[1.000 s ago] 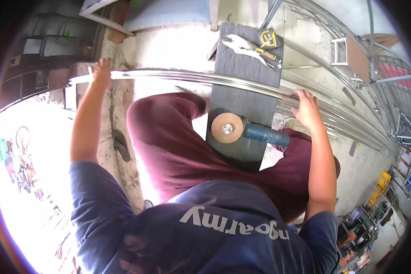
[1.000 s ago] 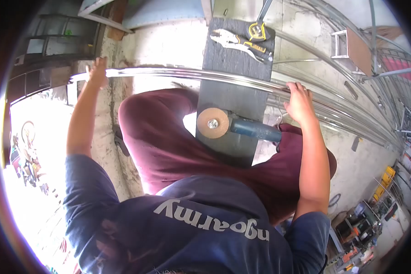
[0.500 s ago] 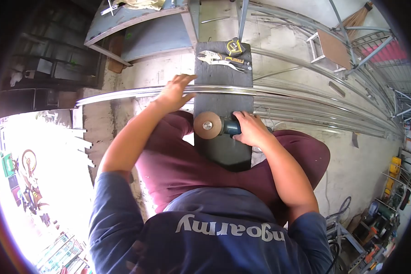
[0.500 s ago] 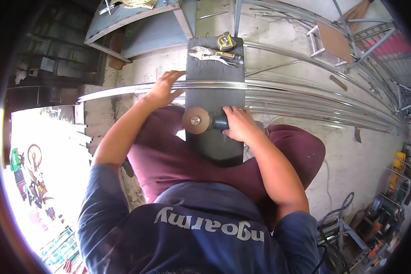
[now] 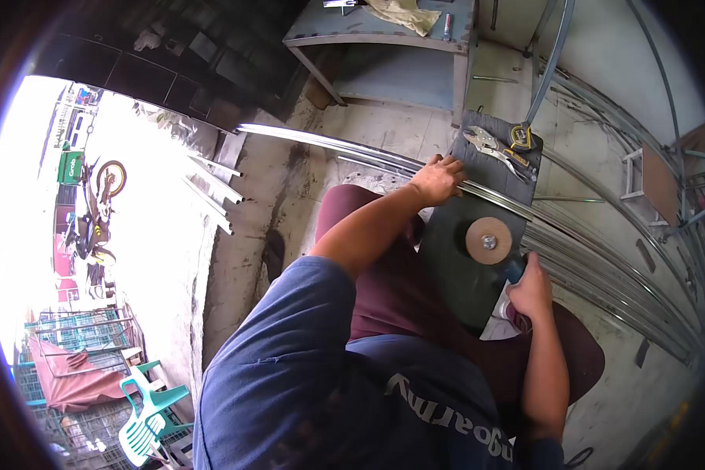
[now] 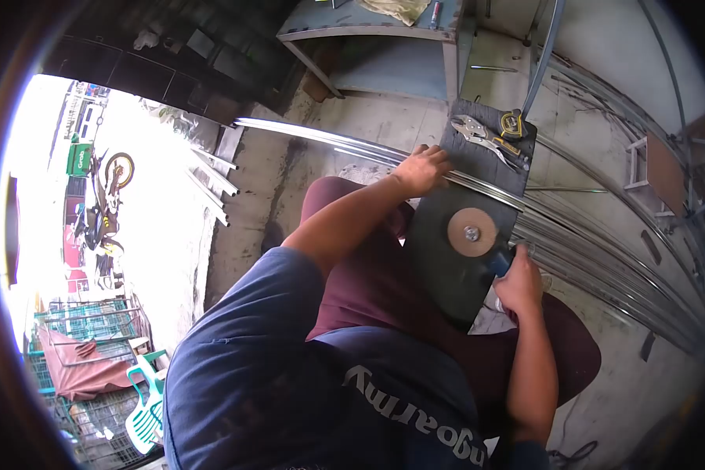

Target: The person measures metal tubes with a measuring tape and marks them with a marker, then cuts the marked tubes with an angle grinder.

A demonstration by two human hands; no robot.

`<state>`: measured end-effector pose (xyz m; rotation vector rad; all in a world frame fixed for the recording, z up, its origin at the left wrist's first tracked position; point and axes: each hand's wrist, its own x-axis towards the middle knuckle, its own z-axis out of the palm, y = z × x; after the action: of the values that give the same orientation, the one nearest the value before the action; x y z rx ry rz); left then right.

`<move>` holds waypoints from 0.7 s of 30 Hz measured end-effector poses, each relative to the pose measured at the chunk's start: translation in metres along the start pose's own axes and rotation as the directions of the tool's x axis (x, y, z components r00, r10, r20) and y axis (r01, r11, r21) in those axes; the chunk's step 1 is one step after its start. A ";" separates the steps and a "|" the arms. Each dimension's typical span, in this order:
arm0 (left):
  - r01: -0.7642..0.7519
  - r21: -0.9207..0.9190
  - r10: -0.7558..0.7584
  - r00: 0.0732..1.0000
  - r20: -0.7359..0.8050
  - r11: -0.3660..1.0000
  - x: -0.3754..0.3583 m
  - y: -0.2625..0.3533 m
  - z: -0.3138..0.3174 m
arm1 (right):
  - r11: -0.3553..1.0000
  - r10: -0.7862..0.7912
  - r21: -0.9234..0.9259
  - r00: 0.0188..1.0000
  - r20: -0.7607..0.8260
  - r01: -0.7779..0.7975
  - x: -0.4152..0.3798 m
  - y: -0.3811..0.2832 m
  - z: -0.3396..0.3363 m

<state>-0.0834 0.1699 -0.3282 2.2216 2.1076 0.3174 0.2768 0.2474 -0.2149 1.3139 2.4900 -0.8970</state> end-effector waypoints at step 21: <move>0.092 -0.189 -0.090 0.996 0.019 0.978 0.066 0.105 0.010 | -0.245 0.192 0.956 0.975 -0.113 0.160 -0.048 0.096 -0.066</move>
<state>0.0244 0.2297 -0.3110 2.0111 2.0699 0.4781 0.3896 0.2940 -0.1825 1.6408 1.1589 -3.3738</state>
